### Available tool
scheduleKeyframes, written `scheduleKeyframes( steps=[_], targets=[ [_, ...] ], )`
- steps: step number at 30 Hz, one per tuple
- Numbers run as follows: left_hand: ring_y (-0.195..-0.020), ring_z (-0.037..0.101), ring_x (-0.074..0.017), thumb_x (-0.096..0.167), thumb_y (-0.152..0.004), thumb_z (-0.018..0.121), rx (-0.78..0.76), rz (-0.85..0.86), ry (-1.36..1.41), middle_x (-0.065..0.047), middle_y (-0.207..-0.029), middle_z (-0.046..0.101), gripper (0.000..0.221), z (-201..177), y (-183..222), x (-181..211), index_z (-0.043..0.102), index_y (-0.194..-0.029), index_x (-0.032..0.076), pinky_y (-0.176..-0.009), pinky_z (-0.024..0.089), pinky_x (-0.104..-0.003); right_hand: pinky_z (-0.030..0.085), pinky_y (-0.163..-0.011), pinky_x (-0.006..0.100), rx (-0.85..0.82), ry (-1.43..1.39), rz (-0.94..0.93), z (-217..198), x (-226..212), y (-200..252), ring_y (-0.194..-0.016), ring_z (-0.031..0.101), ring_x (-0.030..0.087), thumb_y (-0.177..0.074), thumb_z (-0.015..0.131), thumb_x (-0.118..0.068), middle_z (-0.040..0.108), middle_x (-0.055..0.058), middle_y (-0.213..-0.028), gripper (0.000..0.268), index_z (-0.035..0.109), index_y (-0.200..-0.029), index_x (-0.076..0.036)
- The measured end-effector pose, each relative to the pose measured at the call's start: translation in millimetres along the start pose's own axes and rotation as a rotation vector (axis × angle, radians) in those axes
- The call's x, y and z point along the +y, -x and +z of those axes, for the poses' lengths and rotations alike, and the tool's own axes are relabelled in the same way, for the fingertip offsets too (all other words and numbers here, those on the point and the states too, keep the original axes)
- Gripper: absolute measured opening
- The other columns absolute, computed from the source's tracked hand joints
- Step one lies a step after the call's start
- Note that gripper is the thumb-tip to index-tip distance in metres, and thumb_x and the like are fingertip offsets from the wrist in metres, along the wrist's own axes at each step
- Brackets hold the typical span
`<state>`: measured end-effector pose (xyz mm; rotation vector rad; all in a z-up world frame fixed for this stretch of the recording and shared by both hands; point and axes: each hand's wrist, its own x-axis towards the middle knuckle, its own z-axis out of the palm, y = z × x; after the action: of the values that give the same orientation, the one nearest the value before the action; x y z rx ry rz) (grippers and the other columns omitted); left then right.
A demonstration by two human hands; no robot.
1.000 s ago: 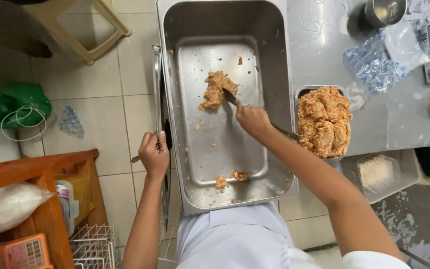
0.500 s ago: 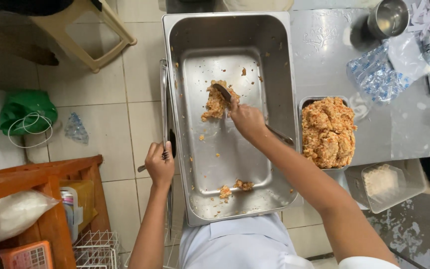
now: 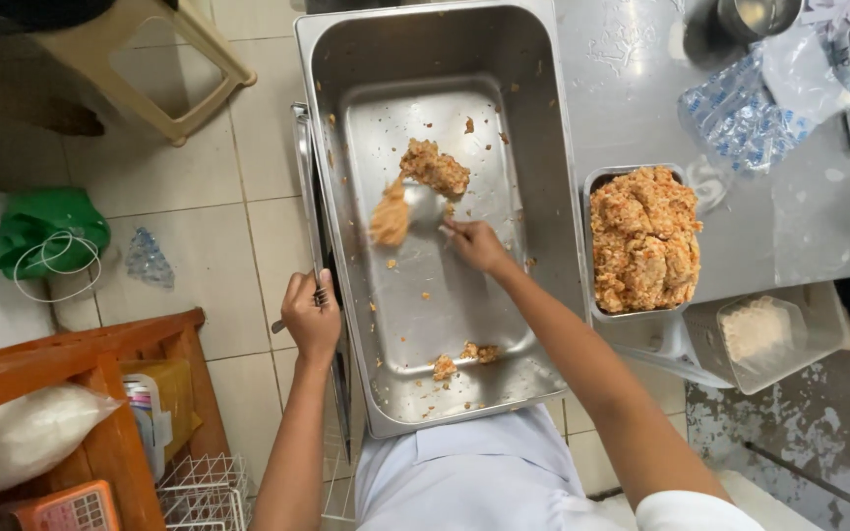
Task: Transferring food filling from a large hotel pan to a smaller tray using a spoon
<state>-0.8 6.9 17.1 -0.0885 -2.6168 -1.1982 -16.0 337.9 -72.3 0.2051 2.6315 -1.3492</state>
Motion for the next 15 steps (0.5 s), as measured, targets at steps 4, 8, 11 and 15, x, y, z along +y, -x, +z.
scheduleKeyframes(
  steps=[4, 8, 11, 15],
  targets=[
    [-0.069, 0.065, -0.031, 0.015, -0.103, 0.068, 0.0, -0.008, -0.022, -0.005, -0.072, 0.053, 0.011, 0, -1, -5, 0.074, -0.096, 0.01, -0.064, 0.051, -0.036, 0.054, -0.089, 0.054, -0.039, 0.096, 0.024, -33, -67, 45, -0.107, 0.068, 0.044, -0.089, 0.061, -0.006, 0.075, 0.018, -0.113, 0.042, 0.073, -0.129, -0.008],
    [-0.068, 0.064, -0.0318, 0.013, -0.102, 0.069, 0.003, -0.007, -0.003, -0.006, -0.071, 0.052, 0.011, -2, 0, 1, 0.074, -0.093, 0.009, -0.063, 0.05, -0.036, 0.057, -0.084, 0.056, 0.051, 0.377, 0.183, -62, -69, 69, -0.094, 0.073, 0.041, -0.094, 0.06, -0.014, 0.077, 0.019, -0.1, 0.048, 0.064, -0.142, -0.02],
    [-0.068, 0.064, -0.0323, 0.012, -0.102, 0.069, 0.006, -0.016, 0.003, -0.006, -0.07, 0.052, 0.012, -1, 0, 3, 0.073, -0.091, 0.009, -0.063, 0.05, -0.037, 0.058, -0.08, 0.055, 0.056, 0.522, 0.23, -56, -61, 81, -0.088, 0.074, 0.04, -0.093, 0.061, -0.012, 0.076, 0.02, -0.091, 0.056, 0.058, -0.148, -0.023],
    [-0.068, 0.064, -0.031, 0.014, -0.103, 0.068, 0.008, -0.028, -0.015, -0.005, -0.071, 0.052, 0.012, 2, 1, -2, 0.072, -0.092, 0.011, -0.063, 0.05, -0.037, 0.058, -0.079, 0.055, -0.016, 0.369, 0.222, -17, -102, 99, -0.09, 0.075, 0.04, -0.091, 0.061, -0.003, 0.077, 0.023, -0.095, 0.062, 0.054, -0.15, -0.017]
  ],
)
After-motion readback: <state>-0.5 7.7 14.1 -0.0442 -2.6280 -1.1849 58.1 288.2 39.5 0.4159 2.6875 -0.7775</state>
